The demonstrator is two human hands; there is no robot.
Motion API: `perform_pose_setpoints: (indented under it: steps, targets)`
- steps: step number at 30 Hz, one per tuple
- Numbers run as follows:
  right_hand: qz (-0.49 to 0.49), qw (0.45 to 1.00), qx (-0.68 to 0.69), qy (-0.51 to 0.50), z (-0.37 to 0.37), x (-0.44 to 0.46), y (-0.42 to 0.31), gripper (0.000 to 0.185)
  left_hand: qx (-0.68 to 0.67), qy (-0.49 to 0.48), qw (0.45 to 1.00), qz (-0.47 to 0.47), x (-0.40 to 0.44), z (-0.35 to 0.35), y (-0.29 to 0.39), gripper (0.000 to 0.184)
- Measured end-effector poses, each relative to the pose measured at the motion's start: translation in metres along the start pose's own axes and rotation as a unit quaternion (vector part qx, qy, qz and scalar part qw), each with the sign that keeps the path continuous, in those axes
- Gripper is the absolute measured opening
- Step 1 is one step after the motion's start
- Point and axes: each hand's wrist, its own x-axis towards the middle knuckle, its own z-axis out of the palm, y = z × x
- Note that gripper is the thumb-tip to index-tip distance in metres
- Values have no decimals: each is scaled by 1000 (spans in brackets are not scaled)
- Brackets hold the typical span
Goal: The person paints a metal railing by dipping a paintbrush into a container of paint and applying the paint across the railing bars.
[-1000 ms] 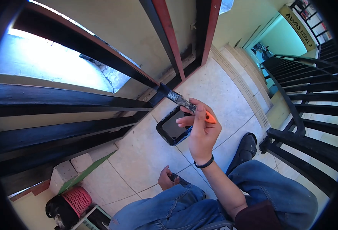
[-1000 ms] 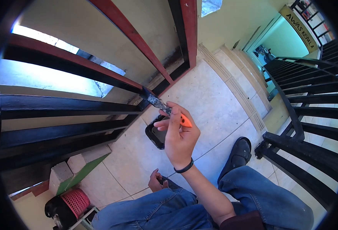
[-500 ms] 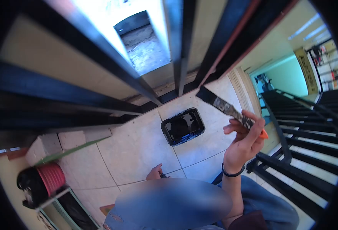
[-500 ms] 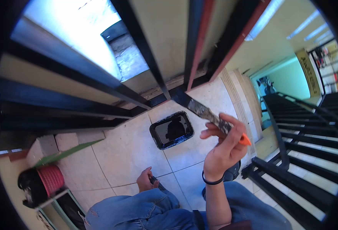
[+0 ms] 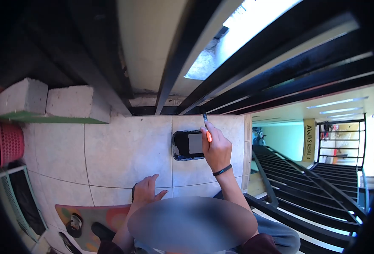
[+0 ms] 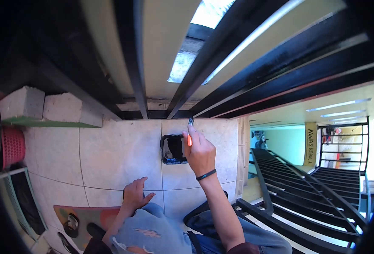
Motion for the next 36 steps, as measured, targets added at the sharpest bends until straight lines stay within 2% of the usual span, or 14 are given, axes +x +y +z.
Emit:
perform_pose_setpoints:
  steps: [3, 4, 6, 9, 10, 12, 16, 18, 20, 21, 22, 23, 29, 36]
  targets:
    - [-20, 999, -14, 38, -16, 19, 3, 20, 0, 13, 1000, 5, 1, -2, 3, 70]
    - [-55, 994, -21, 95, -27, 26, 4, 21, -1, 16, 1000, 3, 1, -2, 1, 70]
    - [27, 988, 28, 146, -49, 24, -12, 18, -4, 15, 1000, 0, -2, -1, 0, 69]
    - [17, 978, 17, 208, -72, 21, -44, 20, -25, 46, 999, -3, -5, 4, -6, 70]
    - [34, 977, 28, 207, -78, 16, -54, 19, -21, 52, 998, -10, -6, 4, -10, 70]
    - [-6, 980, -20, 197, -94, 7, -62, 19, -29, 59, 998, 2, -10, 13, -14, 71]
    - [130, 959, 111, 224, -134, -14, -74, 18, -83, 4, 995, -46, -25, 35, -37, 76]
    - [139, 957, 136, 217, -170, -13, -77, 20, -101, -29, 993, -45, -32, 74, -83, 80]
    - [124, 967, 74, 211, -198, -11, -73, 18, -162, -66, 981, -78, -35, 122, -140, 88]
    - [152, 964, 66, 206, -209, -13, -77, 17, -166, -74, 979, -94, -31, 123, -148, 87]
    - [184, 959, 68, 204, -219, -15, -81, 17, -160, -85, 979, -93, -20, 118, -141, 87]
    - [149, 959, 66, 230, -223, -16, -76, 21, -152, -91, 980, -94, -14, 113, -136, 87]
    - [134, 944, 67, 292, -219, -15, -72, 22, -118, -103, 983, -96, 17, 95, -111, 86]
    - [144, 942, 75, 295, -220, -14, -68, 23, -100, -114, 983, -103, 25, 89, -104, 84]
